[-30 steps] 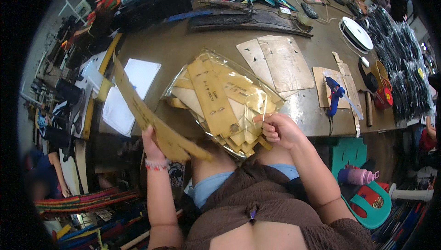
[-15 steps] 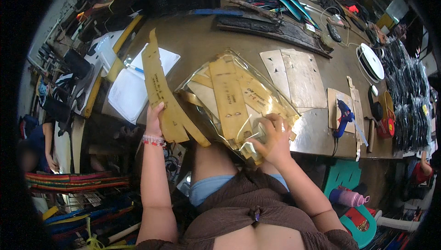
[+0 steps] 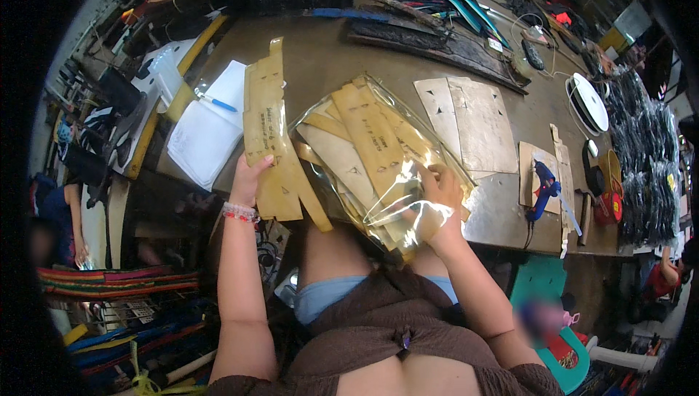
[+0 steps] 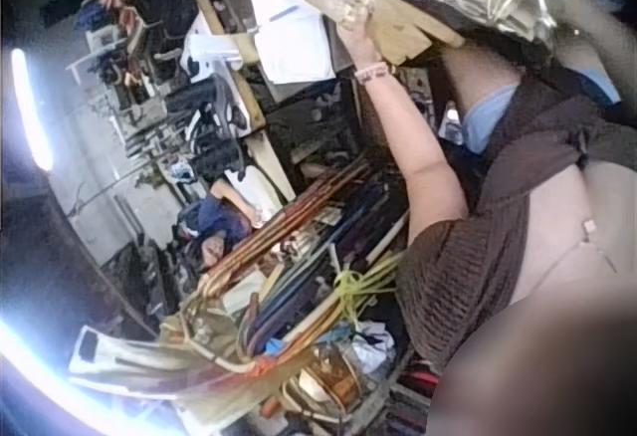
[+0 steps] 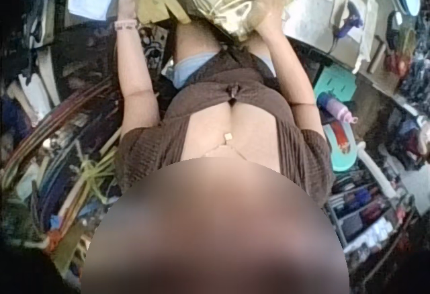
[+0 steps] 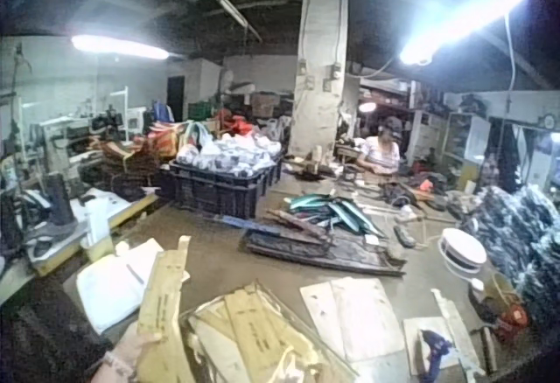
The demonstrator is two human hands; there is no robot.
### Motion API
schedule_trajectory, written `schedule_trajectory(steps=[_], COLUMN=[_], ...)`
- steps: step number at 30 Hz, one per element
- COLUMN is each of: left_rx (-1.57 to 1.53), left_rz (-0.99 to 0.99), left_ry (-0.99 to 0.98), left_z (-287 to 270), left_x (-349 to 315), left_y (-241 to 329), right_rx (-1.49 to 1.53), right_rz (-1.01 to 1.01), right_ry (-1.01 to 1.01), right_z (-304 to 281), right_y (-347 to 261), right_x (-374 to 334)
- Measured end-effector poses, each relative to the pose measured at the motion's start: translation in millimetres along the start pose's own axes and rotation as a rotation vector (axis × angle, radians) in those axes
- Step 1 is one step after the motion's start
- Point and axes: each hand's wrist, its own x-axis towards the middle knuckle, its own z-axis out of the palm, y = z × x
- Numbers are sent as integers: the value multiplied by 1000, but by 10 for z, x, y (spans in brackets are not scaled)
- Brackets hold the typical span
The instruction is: The person assembles a strap by attaching a yellow plastic piece to a black strap using a hot glue gun and a hammer. They then handle a plastic bag containing multiple yellow plastic pieces, sorting and stacking them on the table.
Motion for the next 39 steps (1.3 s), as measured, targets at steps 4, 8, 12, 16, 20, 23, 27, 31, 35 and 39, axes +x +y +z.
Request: schedule_trajectory(steps=[4,8,12,16,20,23,27,31,35,39], left_rx=[10,33,35,40,32,45,60,61,48,47], left_rz=[4,19,5,1,16,8,-4,9,7,4], left_ry=[-6,0,-1,12,12,34,32,26,51,46], left_z=[4,9,26,37,23,4,0,16,24,25], left_x=[-11,-28,-12,-9,-15,-10,11,14,-29,-18], left_y=[6,14,21,31,20,7,-3,14,19,0], right_rx=[40,205,25,-41,64,92,35,220,326,283], right_rz=[30,112,28,157,139,64,38,97,84,36], right_ry=[53,92,70,-37,-102,-144,-173,-281,-344,-300], right_z=[-1,-59,-63,-89,-244,-396,-477,-601,-895,-890], right_y=[85,327,405,349,414,563,735,793,837,848], right_x=[0,25,-8,33,40,-116,-343,-452,-608,-680])
